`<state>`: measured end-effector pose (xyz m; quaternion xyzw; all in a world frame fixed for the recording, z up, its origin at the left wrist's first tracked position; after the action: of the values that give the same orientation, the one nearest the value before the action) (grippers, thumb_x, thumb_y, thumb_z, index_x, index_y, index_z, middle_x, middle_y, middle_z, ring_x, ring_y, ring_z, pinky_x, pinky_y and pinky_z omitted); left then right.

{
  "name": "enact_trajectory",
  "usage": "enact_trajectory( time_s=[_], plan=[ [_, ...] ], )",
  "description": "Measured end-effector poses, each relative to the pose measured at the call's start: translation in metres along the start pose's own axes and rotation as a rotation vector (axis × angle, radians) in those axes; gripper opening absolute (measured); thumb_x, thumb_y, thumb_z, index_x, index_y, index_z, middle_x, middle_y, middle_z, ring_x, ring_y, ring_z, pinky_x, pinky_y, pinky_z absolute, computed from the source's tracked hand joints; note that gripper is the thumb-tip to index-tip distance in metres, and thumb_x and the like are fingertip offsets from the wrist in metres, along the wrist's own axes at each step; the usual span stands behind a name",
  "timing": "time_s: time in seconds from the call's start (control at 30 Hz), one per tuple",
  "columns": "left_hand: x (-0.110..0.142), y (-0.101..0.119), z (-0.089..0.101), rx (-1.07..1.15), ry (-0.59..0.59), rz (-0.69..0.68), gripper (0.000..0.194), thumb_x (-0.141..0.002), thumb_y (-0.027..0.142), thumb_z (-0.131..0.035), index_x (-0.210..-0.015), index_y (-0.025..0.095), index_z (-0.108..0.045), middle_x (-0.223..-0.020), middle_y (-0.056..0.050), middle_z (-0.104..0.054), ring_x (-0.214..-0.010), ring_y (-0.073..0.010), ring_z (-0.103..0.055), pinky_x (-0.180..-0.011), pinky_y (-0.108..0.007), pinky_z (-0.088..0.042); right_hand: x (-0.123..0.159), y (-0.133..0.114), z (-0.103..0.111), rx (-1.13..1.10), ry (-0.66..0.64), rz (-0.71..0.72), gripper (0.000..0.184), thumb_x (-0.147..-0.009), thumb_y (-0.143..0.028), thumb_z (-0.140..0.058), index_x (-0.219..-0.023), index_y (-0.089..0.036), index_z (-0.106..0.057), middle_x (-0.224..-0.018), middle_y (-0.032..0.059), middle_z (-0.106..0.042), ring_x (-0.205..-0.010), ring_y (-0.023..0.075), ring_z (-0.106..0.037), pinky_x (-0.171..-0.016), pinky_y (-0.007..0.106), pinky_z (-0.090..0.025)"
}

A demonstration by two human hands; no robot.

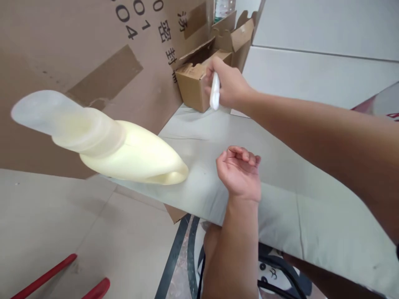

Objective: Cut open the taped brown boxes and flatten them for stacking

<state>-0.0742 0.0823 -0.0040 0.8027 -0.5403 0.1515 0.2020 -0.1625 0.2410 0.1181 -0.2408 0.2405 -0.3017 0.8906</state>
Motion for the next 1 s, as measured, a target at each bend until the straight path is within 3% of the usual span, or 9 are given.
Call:
enact_trajectory(
  time_s=[0.13,0.23,0.37,0.5,0.57,0.67,0.8,0.9,1.0],
  plan=[
    [-0.004,0.018,0.006,0.019,0.033,-0.033,0.035,-0.092,0.04,-0.037,-0.067,0.02,-0.05,-0.061,0.001,-0.037,-0.051,-0.0119,-0.038,-0.064,-0.029,-0.043,-0.063,-0.002,-0.031,0.188,0.002,-0.106,0.033,-0.082,-0.01,-0.067,-0.108,-0.022,-0.05,-0.108,0.0049,-0.07,-0.11,0.0268,-0.071,-0.102,0.044,-0.056],
    [-0.008,0.035,0.009,0.043,0.015,-0.08,0.034,-0.092,0.041,-0.036,-0.07,0.02,-0.051,-0.062,0.001,-0.037,-0.052,-0.0119,-0.039,-0.065,-0.029,-0.042,-0.084,0.009,-0.044,0.202,-0.02,-0.166,0.046,-0.073,-0.004,-0.073,-0.103,-0.024,-0.046,-0.105,0.0053,-0.069,-0.105,0.0274,-0.07,-0.099,0.044,-0.056],
    [-0.007,0.055,0.009,-0.024,-0.059,-0.19,0.031,-0.088,0.046,-0.042,-0.072,0.021,-0.052,-0.061,0.002,-0.039,-0.054,-0.0125,-0.042,-0.068,-0.031,-0.045,-0.076,0.013,-0.031,0.226,0.01,-0.181,0.046,-0.074,-0.009,-0.074,-0.093,-0.029,-0.038,-0.095,0.0022,-0.06,-0.09,0.0222,-0.06,-0.095,0.041,-0.052],
    [0.016,0.086,0.011,-0.324,0.035,-0.621,0.024,-0.081,0.041,-0.057,-0.069,0.021,-0.058,-0.062,0.002,-0.046,-0.056,-0.012,-0.045,-0.063,-0.028,-0.041,-0.042,-0.009,-0.005,0.207,0.059,-0.051,0.038,-0.081,-0.011,-0.062,-0.086,-0.029,-0.029,-0.082,-0.0011,-0.044,-0.073,0.0181,-0.037,-0.084,0.038,-0.045],
    [0.037,0.096,0.002,-0.481,0.064,-0.826,0.021,-0.082,0.033,-0.059,-0.065,0.02,-0.058,-0.06,0.002,-0.048,-0.058,-0.012,-0.047,-0.062,-0.027,-0.039,-0.018,-0.017,0.006,0.171,0.067,-0.015,0.04,-0.078,-0.011,-0.064,-0.085,-0.029,-0.028,-0.08,-0.002,-0.044,-0.071,0.0175,-0.033,-0.077,0.035,-0.041],
    [0.075,0.103,-0.022,-0.531,-0.024,-1.051,0.023,-0.084,0.025,-0.055,-0.062,0.021,-0.056,-0.056,0.003,-0.048,-0.055,-0.012,-0.047,-0.06,-0.027,-0.039,0.029,-0.02,0.021,0.079,0.065,0.019,0.042,-0.075,-0.014,-0.068,-0.085,-0.028,-0.03,-0.079,-0.0027,-0.051,-0.07,0.0177,-0.039,-0.071,0.034,-0.038],
    [0.122,0.114,-0.046,-0.489,-0.19,-1.27,0.024,-0.085,0.02,-0.052,-0.061,0.021,-0.055,-0.052,0.004,-0.04,-0.05,-0.0121,-0.039,-0.06,-0.029,-0.04,0.129,0.002,0.053,-0.064,0.056,0.017,0.031,-0.08,-0.024,-0.07,-0.086,-0.028,-0.04,-0.082,-0.0003,-0.067,-0.069,0.0188,-0.056,-0.069,0.035,-0.047],
    [0.121,0.115,-0.046,-0.62,-0.127,-1.274,0.021,-0.087,0.017,-0.055,-0.067,0.023,-0.062,-0.065,0.002,-0.05,-0.064,-0.0142,-0.05,-0.071,-0.03,-0.045,0.226,0.019,0.096,-0.048,0.145,0.098,0.027,-0.083,-0.035,-0.074,-0.081,-0.028,-0.048,-0.075,-0.0001,-0.071,-0.056,0.017,-0.058,-0.054,0.032,-0.046],
    [0.084,0.092,-0.049,-0.991,-0.163,-1.071,0.012,-0.091,0.032,-0.065,-0.095,0.028,-0.076,-0.114,-0.004,-0.066,-0.12,-0.0226,-0.058,-0.105,-0.036,-0.047,0.315,0.025,0.126,-0.066,0.113,0.12,0.029,-0.086,-0.027,-0.066,-0.072,-0.028,-0.041,-0.07,-0.0021,-0.073,-0.056,0.0204,-0.07,-0.045,0.032,-0.051]
  ],
)
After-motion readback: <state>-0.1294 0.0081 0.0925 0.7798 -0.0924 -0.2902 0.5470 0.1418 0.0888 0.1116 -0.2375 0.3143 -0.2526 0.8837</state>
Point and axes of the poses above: each hand's wrist, its own x-axis away from the middle knuckle, its own z-axis out of the back of the hand, y = z × x, the point moved 9 cm from there along -x, towards the middle knuckle
